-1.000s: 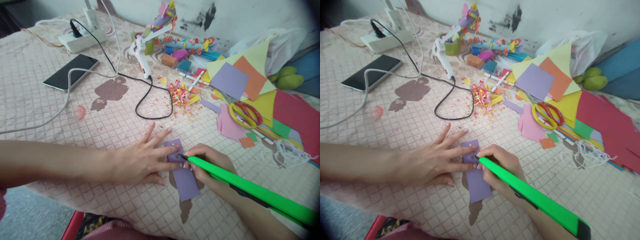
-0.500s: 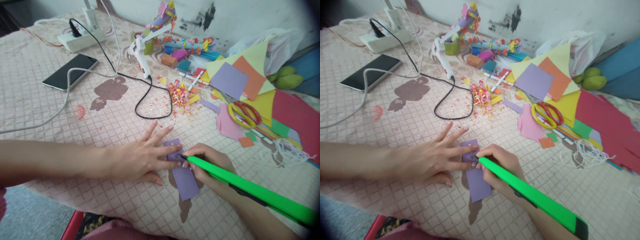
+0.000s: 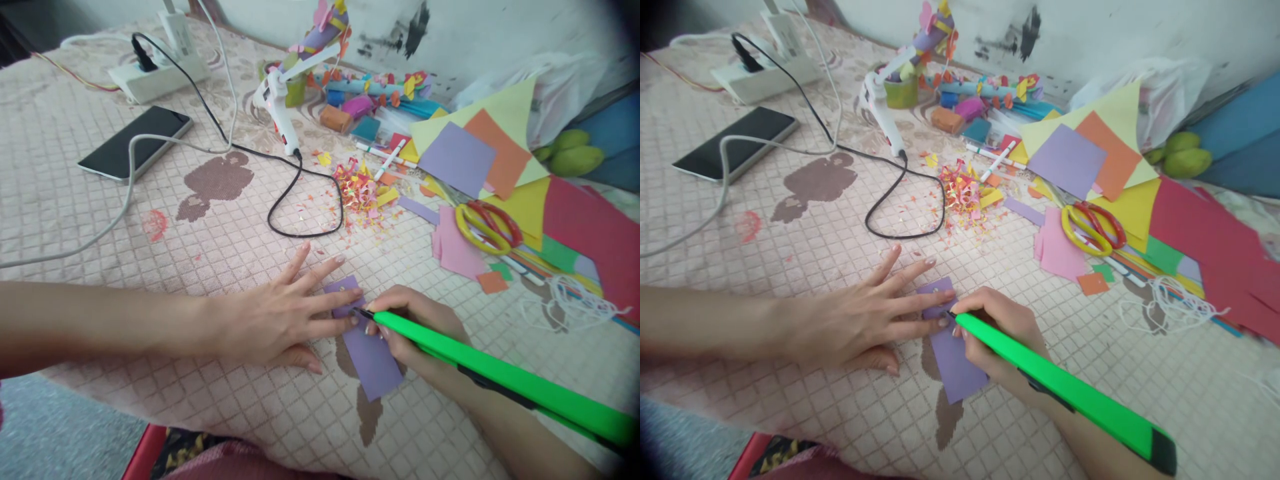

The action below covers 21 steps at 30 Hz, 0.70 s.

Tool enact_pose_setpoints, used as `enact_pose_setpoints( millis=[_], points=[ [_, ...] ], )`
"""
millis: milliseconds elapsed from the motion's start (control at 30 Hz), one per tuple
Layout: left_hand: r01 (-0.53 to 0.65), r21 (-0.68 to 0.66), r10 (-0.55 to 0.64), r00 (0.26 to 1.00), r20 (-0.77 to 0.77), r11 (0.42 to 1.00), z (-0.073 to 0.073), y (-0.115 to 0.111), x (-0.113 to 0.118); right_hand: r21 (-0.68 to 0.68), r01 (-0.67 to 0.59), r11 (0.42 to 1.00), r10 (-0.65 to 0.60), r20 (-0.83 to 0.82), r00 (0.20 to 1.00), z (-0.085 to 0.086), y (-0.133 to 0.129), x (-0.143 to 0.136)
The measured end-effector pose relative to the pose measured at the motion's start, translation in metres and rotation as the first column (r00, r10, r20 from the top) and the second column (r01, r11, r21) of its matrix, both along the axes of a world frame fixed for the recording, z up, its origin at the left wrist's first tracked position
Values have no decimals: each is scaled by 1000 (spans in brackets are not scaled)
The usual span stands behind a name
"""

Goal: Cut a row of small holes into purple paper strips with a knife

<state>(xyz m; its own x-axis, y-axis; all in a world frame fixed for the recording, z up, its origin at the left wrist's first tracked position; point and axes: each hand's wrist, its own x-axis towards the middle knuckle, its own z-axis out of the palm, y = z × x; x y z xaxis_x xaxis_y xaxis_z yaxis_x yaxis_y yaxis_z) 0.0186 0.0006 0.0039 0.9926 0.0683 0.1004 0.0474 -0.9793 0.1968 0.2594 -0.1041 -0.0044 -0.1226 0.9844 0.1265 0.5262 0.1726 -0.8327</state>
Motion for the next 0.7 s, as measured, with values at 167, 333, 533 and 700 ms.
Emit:
enact_pose_setpoints(
  millis=[167,333,533,700],
  points=[
    [1,25,-2,1000,1,1000,-2,0,0,11,21,1000,-21,8,1000,-1,0,-1],
    [-22,44,24,999,-27,999,0,-3,0,17,23,1000,-23,8,1000,1,0,-2],
    [-7,40,9,999,-37,999,0,-3,1,21,32,999,-33,20,999,5,1,-5],
    [-18,24,18,1000,-18,1000,-1,-3,1,13,43,999,-43,5,999,0,0,-4]
  ],
)
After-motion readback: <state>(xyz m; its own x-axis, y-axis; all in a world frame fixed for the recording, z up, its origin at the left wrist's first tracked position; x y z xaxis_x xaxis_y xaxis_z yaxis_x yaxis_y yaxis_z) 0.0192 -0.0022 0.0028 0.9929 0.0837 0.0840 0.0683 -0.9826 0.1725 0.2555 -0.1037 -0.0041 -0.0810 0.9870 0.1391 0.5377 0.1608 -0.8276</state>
